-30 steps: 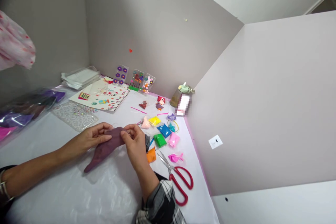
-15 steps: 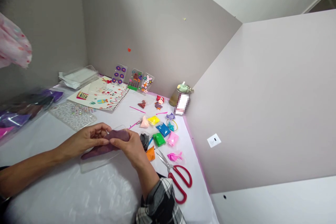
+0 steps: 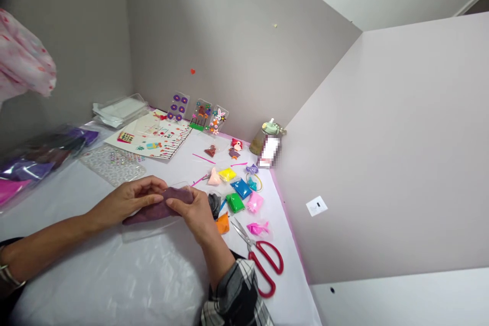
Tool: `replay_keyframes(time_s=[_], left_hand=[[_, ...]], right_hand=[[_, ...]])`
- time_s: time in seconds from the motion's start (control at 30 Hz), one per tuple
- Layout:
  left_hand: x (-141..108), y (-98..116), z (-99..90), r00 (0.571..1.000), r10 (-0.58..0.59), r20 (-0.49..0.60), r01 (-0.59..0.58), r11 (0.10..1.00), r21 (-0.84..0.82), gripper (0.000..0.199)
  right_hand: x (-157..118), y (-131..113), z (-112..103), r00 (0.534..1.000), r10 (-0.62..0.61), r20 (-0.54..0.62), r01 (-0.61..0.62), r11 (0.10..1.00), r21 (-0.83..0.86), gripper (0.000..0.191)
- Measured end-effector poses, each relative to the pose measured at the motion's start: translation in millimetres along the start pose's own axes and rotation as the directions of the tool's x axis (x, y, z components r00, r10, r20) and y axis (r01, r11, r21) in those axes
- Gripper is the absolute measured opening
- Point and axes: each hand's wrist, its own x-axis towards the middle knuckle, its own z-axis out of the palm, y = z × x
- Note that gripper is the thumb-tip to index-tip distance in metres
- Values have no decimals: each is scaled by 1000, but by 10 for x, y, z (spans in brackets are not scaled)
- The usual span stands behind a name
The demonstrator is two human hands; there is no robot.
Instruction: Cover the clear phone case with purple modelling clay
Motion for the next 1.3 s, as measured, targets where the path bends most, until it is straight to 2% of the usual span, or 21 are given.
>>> replay_keyframes(time_s=[0.13, 0.27, 0.57, 0.8, 0.97, 1.07, 1.17, 1.3], left_hand=[[-21, 5, 19, 999, 13, -49, -8, 994, 112, 24], [-33, -17, 4, 997, 5, -72, 7, 988, 156, 29], [-28, -26, 29, 997, 13, -70, -4, 993, 118, 25], [-35, 2, 40, 1000, 10, -16, -8, 992, 127, 23], [-66, 73, 77, 998, 6, -57, 1, 992, 125, 25], [-64, 73, 48, 1000, 12, -12, -11, 994, 111, 29], [-38, 64, 17, 999, -5, 42, 2, 997, 76, 25], [-13, 47, 13, 997, -56, 46, 55, 998, 16, 21]], right_hand=[[2, 38, 45, 999, 7, 48, -6, 1000, -19, 25], [2, 50, 58, 999, 7, 33, -7, 1000, -12, 26], [8, 66, 62, 995, 42, 94, -38, 998, -42, 31], [-9, 54, 84, 991, 63, 120, -52, 994, -93, 32], [-25, 48, 116, 989, 44, 142, -16, 981, -192, 31], [-33, 36, 117, 986, 65, 153, -35, 982, -186, 34], [-43, 9, 108, 981, 80, 175, -48, 983, -177, 36], [-45, -31, 78, 991, 12, 135, 8, 990, -143, 36]])
